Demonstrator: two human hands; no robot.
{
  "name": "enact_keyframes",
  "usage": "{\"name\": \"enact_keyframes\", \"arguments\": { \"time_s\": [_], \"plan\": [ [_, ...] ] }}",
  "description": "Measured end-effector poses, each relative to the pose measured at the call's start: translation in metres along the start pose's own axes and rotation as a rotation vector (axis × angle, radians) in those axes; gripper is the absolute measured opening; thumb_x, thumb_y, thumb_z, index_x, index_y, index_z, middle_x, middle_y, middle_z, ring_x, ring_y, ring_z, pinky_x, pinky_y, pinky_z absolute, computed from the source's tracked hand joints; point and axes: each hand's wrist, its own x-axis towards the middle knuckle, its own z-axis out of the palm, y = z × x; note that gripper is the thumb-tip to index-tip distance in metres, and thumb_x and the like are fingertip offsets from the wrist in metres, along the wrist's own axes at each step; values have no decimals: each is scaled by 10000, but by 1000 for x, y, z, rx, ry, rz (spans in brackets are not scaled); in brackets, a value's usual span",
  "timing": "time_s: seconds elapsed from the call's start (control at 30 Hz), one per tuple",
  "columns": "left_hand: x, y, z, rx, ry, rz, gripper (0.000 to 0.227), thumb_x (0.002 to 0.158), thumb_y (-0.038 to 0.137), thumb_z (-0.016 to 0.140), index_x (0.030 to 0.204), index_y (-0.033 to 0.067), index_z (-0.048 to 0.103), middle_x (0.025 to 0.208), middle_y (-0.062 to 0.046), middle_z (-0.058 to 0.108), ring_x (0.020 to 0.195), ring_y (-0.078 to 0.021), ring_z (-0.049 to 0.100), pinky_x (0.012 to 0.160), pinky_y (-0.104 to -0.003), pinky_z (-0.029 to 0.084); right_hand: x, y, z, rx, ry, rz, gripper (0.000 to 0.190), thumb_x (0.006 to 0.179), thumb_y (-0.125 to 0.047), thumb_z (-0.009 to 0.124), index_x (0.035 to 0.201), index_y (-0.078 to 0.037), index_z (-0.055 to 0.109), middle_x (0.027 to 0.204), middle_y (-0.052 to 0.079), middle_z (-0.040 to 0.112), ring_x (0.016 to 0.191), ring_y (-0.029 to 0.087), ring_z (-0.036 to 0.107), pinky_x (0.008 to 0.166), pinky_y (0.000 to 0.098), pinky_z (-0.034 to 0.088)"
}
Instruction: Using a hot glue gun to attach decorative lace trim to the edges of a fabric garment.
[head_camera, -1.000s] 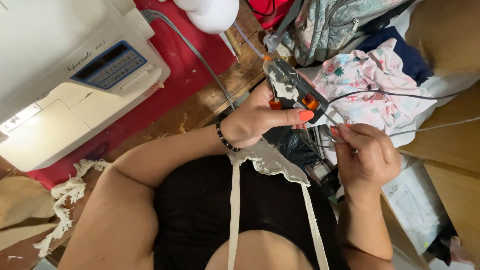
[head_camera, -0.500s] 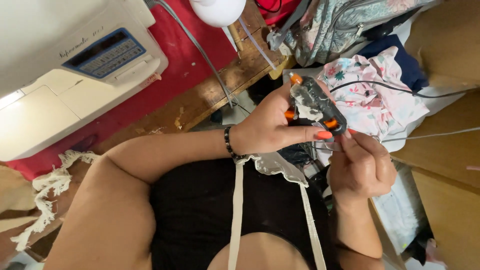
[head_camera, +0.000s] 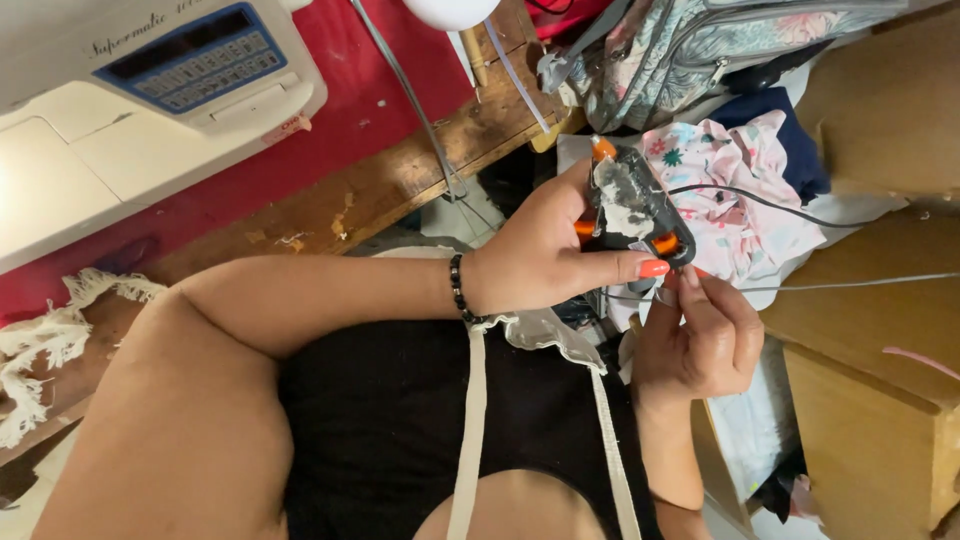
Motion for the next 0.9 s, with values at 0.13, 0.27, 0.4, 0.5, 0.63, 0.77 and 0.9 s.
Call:
{"name": "enact_keyframes", "arguments": {
  "time_s": [0.13,0.27,0.4,0.5,0.63,0.77,0.9],
  "plan": [
    [-4,-7,6,19,-13,14,466,850,251,819,1191,104,537,1119,-35,700,1039,-142,684,933,-297,561,-6,1,-3,71,-40,-21,188,973,51,824,979,-15,648,981,225,681,796,310,666,696,440,588],
    [-7,-9,12,0,14,0,596,832,268,825,1299,77,509,1197,-64,722,1115,-169,711,980,-311,583,-12,3,-7,14,-57,-7,179,980,6,845,982,-19,668,1015,216,680,834,316,685,736,433,602],
    [-8,-12,13,-2,17,33,578,863,277,802,1321,86,506,1241,-76,698,1160,-185,688,1041,-333,561,-12,0,-5,12,2,-1,218,939,56,872,957,-15,667,998,207,678,836,314,685,715,421,599],
    [-9,-7,10,7,20,-8,484,845,279,806,1216,104,550,1137,-47,700,1032,-157,706,941,-305,579,-15,3,-12,12,-64,36,155,981,49,820,974,-32,688,985,198,728,891,316,692,775,411,585],
    [-8,-6,5,-2,37,17,586,850,323,805,1311,89,528,1257,-64,673,1161,-171,667,1040,-313,542,-12,1,-16,59,-99,70,149,977,59,836,1018,-10,711,1004,207,723,909,305,700,822,413,578],
    [-10,-5,8,33,38,-2,538,845,310,803,1257,94,535,1186,-63,700,1084,-173,705,957,-315,576,-8,-7,-19,8,-127,68,145,978,86,829,1009,8,711,999,225,707,923,331,703,814,431,600],
    [-11,-10,10,110,77,11,611,840,298,812,1318,71,508,1173,-60,720,1048,-164,731,890,-298,600,2,-18,-22,-11,-194,112,188,966,152,845,1011,29,709,1012,231,704,899,317,675,781,424,584]
  ]
}}
